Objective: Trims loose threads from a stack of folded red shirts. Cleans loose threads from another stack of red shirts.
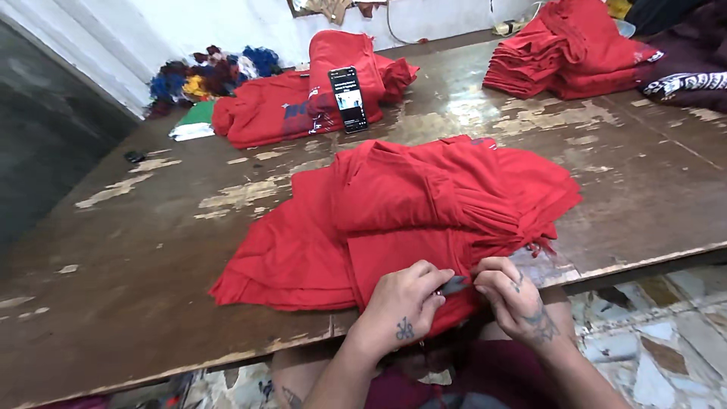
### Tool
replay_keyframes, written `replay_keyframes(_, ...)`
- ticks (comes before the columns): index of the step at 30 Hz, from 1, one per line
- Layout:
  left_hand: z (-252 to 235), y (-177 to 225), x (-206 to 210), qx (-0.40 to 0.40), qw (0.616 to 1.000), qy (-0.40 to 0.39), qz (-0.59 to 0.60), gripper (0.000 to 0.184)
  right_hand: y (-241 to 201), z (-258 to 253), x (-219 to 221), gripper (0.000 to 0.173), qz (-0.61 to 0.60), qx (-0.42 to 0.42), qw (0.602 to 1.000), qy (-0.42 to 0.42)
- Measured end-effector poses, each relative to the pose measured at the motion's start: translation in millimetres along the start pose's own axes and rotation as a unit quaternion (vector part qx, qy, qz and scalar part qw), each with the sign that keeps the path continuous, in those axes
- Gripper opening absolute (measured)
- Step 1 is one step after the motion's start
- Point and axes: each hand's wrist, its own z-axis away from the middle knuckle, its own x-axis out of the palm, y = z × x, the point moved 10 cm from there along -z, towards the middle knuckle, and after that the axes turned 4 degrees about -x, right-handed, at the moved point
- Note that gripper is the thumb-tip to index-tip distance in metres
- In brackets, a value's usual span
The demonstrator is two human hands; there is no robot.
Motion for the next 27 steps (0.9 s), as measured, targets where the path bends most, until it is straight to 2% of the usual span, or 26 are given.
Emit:
replay_keyframes(2, 1, -1, -3, 0.003, 1.000, 0.018, -0.013, 0.028, 1, 2, -3, 0.019, -0.003, 0.008, 1.000, 0.014)
replay_keyframes(6, 1, 0, -1, 0.003, 1.000, 0.008, -0.006, 0.032, -2, 3, -8, 0.021, 0.010, 0.021, 0.999, 0.027)
replay_keyframes(10, 0, 0, -2, 0.017, 0.998, 0.049, -0.027, 0.031, -11, 5, -14, 0.025, -0.012, 0.023, 0.999, 0.034)
replay_keyframes(13, 8, -6, -12, -0.035, 0.997, 0.056, -0.036, 0.035, -24, 11, -26, 0.047, -0.049, -0.026, 0.998, 0.022)
replay_keyframes(15, 14, -10, -18, -0.062, 0.995, 0.033, -0.075, 0.030, -27, 6, -30, 0.060, -0.026, -0.036, 0.999, -0.004)
replay_keyframes(17, 11, -8, -19, -0.049, 0.996, 0.002, -0.080, 0.013, -21, -11, -24, 0.066, 0.006, -0.004, 0.999, -0.052)
replay_keyframes(18, 5, -4, -22, -0.035, 0.997, -0.006, -0.067, 0.011, -15, -21, -14, 0.067, 0.017, 0.014, 0.997, -0.079)
replay_keyframes(19, -3, 0, -26, -0.026, 0.998, -0.007, -0.051, 0.012, -8, -30, -4, 0.064, 0.022, 0.028, 0.995, -0.097)
replay_keyframes(20, -14, 3, -31, -0.028, 0.999, -0.006, -0.034, 0.014, 0, -38, 7, 0.054, 0.017, 0.038, 0.994, -0.101)
replay_keyframes(22, -36, -7, -34, -0.080, 0.995, 0.010, 0.060, 0.020, 20, -44, 21, 0.023, -0.086, 0.063, 0.992, -0.060)
replay_keyframes(23, -43, -23, -30, -0.123, 0.978, 0.040, 0.165, 0.019, 33, -43, 24, 0.021, -0.195, 0.094, 0.976, -0.031)
replay_keyframes(25, -47, -57, -17, -0.203, 0.893, 0.106, 0.386, 0.012, 50, -39, 30, 0.031, -0.396, 0.150, 0.906, -0.021)
replay_keyframes(26, -46, -64, -14, -0.221, 0.863, 0.122, 0.438, 0.014, 51, -39, 31, 0.036, -0.449, 0.158, 0.879, -0.028)
replay_keyframes(27, -46, -65, -13, -0.225, 0.852, 0.126, 0.455, 0.017, 49, -40, 31, 0.038, -0.460, 0.155, 0.874, -0.037)
